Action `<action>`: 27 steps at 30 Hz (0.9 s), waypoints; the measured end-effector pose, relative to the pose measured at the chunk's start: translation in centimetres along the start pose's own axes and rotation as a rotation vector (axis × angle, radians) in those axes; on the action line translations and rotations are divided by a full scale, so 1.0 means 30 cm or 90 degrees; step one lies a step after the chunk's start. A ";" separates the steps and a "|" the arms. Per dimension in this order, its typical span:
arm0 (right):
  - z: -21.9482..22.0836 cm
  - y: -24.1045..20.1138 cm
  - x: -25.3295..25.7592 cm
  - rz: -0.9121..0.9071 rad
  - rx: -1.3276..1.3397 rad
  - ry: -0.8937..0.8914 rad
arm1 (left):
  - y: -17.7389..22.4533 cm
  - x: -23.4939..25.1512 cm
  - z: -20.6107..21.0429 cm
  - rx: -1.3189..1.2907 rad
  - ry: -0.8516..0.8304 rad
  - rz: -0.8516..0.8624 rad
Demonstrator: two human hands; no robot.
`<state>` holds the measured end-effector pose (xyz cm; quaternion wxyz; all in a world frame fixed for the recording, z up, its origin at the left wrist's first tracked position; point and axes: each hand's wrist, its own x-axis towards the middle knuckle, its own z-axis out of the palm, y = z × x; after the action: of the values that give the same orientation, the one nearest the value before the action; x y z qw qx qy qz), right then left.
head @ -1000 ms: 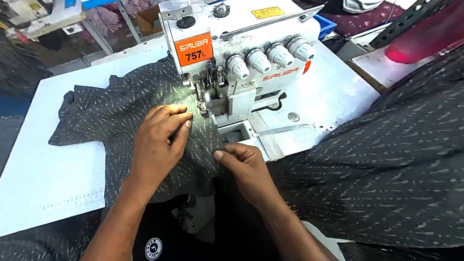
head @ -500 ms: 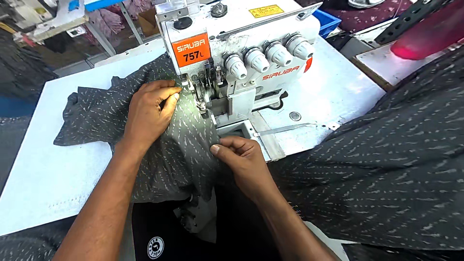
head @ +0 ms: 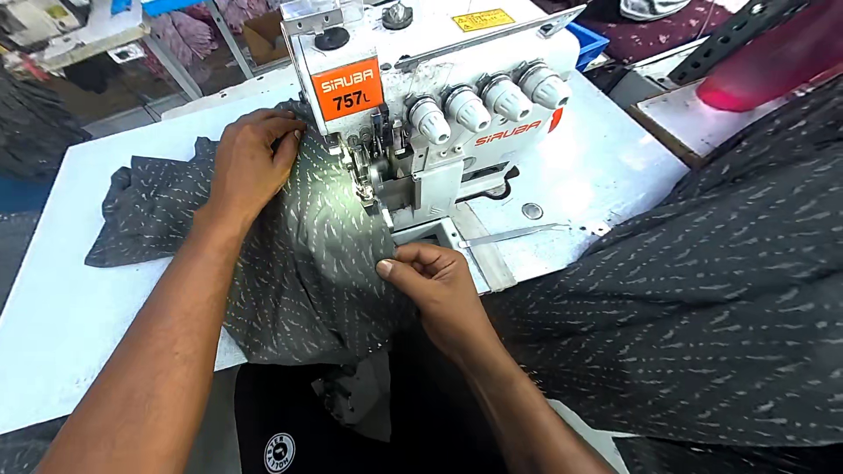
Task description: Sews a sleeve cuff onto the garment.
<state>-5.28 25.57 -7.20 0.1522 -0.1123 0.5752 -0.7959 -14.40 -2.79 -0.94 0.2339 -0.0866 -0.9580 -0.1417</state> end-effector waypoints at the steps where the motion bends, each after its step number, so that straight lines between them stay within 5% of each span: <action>1: 0.002 0.000 -0.001 0.000 0.003 0.001 | -0.005 0.009 -0.001 0.023 0.006 -0.001; 6: 0.004 0.002 -0.002 0.002 -0.005 0.001 | 0.264 -0.113 -0.086 0.031 0.047 -0.079; 9: 0.001 0.007 0.002 0.009 -0.001 -0.004 | 0.410 -0.268 -0.064 -0.010 -0.059 -0.165; 27: 0.015 -0.018 0.004 0.006 0.078 0.034 | 0.165 -0.141 -0.026 0.017 -0.186 -0.107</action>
<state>-5.29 25.29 -6.56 0.1469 -0.0791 0.5294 -0.8318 -9.21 1.23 -1.13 0.0809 -0.0229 -0.9874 -0.1339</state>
